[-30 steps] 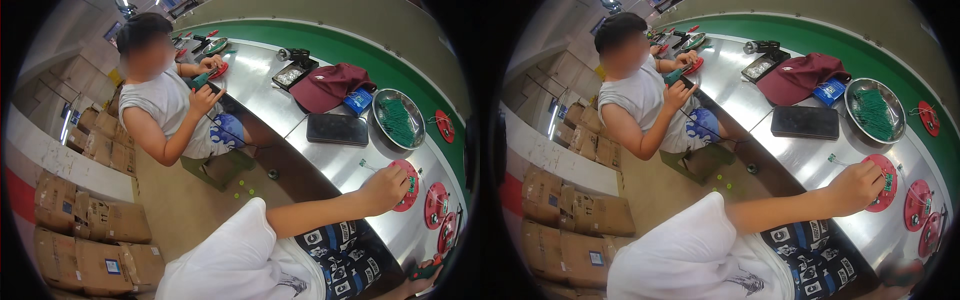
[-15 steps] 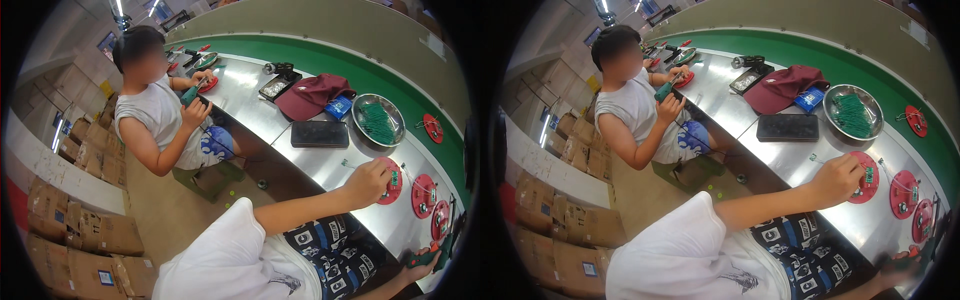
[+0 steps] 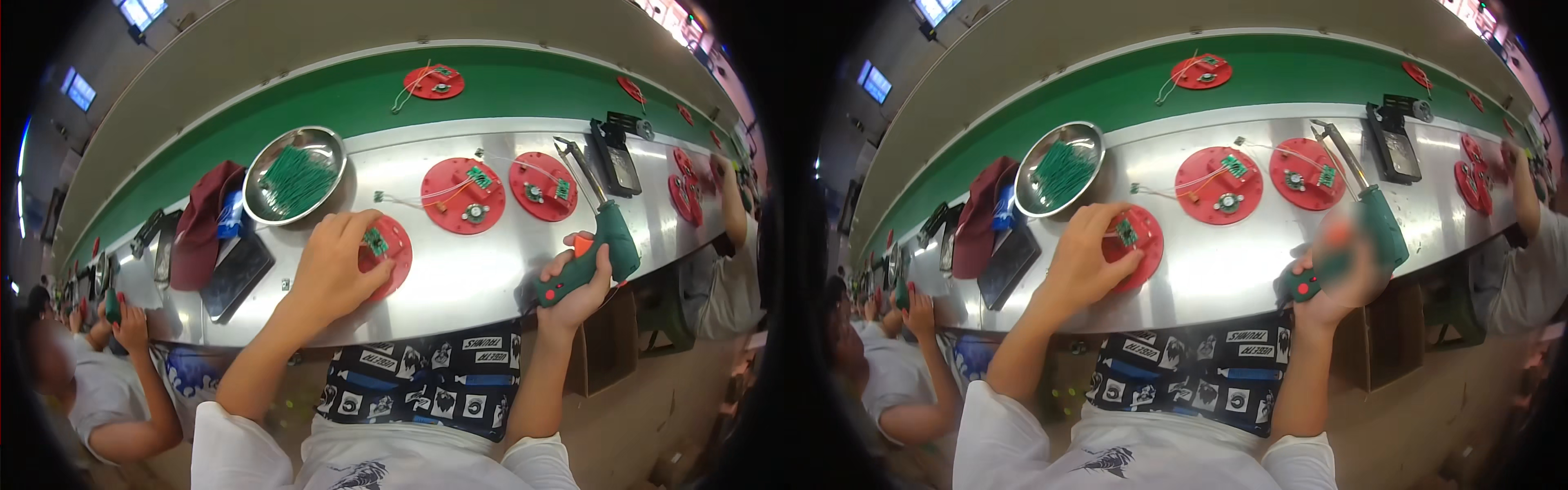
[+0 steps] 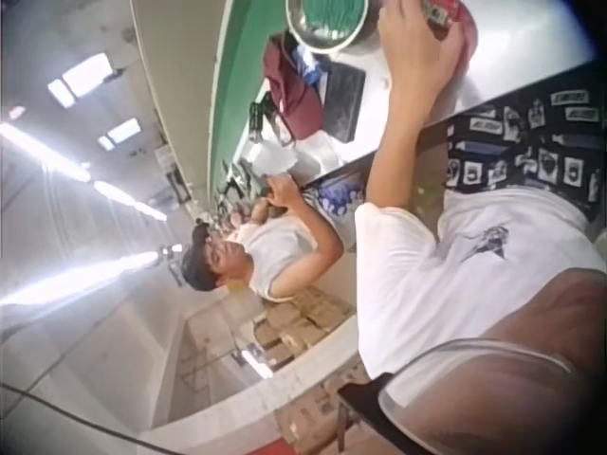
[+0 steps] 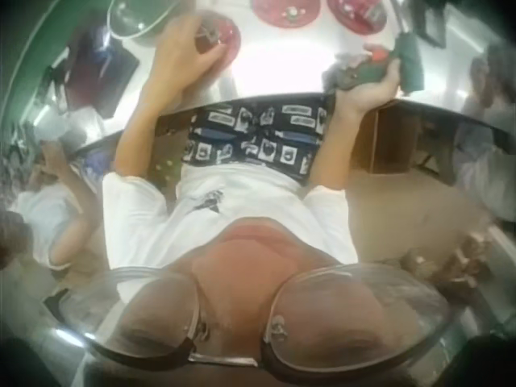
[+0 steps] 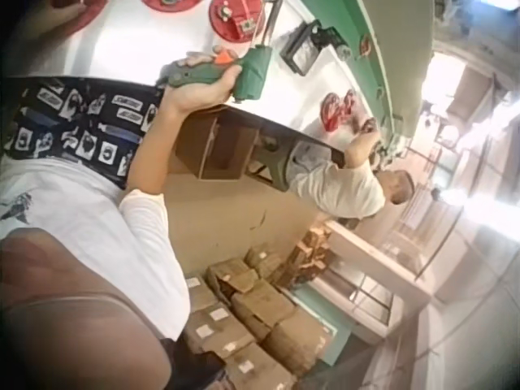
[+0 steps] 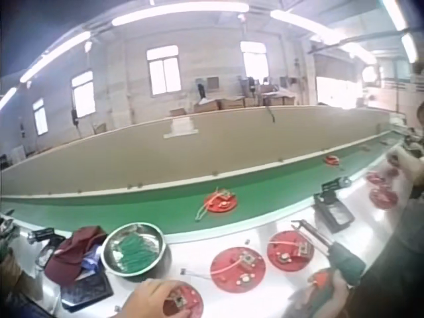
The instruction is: Soldering electronic components and wires onto circuit boards on a factory assembly line.
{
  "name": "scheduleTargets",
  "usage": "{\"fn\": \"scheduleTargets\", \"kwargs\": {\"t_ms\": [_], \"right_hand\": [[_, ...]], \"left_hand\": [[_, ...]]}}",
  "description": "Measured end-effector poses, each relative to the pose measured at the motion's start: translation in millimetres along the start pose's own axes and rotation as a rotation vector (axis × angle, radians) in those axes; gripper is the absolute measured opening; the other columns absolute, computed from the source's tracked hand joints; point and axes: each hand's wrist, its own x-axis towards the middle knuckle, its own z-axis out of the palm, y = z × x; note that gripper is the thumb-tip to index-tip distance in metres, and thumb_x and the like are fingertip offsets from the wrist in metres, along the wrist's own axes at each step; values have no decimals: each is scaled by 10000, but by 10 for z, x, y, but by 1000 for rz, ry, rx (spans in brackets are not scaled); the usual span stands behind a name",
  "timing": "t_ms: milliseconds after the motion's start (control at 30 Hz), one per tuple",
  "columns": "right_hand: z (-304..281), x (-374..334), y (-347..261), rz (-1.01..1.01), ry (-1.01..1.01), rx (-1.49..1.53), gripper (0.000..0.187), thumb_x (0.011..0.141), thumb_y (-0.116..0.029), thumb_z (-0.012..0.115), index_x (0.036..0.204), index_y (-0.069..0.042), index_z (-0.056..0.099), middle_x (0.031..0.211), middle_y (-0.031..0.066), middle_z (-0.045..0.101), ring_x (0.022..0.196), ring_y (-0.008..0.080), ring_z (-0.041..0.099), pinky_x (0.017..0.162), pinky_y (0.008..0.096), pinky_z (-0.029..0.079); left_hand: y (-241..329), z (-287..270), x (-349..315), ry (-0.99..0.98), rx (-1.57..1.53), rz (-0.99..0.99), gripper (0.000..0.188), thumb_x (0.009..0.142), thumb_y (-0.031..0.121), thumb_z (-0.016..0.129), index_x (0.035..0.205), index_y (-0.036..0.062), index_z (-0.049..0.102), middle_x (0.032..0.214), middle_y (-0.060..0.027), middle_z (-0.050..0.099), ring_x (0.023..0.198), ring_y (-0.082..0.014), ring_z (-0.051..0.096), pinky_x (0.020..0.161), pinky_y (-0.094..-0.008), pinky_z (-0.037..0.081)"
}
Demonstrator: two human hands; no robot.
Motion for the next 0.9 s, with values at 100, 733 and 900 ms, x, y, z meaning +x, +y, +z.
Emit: {"fn": "scheduleTargets", "kwargs": {"t_ms": [100,733,900], "right_hand": [[-68,29,-43,-51,26,37,388,1021,-366,378,1036,-12,534,899,87,561,496,124,474,423,277,402],[18,-7,-5,-41,120,31,402,1017,-394,391,987,-26,548,854,66,546,526,131,480,465,286,401],[-26,23,-61,-41,137,-7,425,1002,-436,401,991,-37,548,571,29,460,524,143,457,497,267,369]], "left_hand": [[139,-120,469,-22,-83,130,544,690,209,773,1176,30,607,1071,-173,624,987,-325,607,859,-421,502],[-313,1161,3625,95,-65,-382,369,877,357,614,1088,74,724,1204,-185,655,1144,-378,573,958,-466,451],[-44,596,3142,-43,-565,16,262,895,242,621,922,2,722,995,-198,701,728,-299,686,722,-369,543]]}}
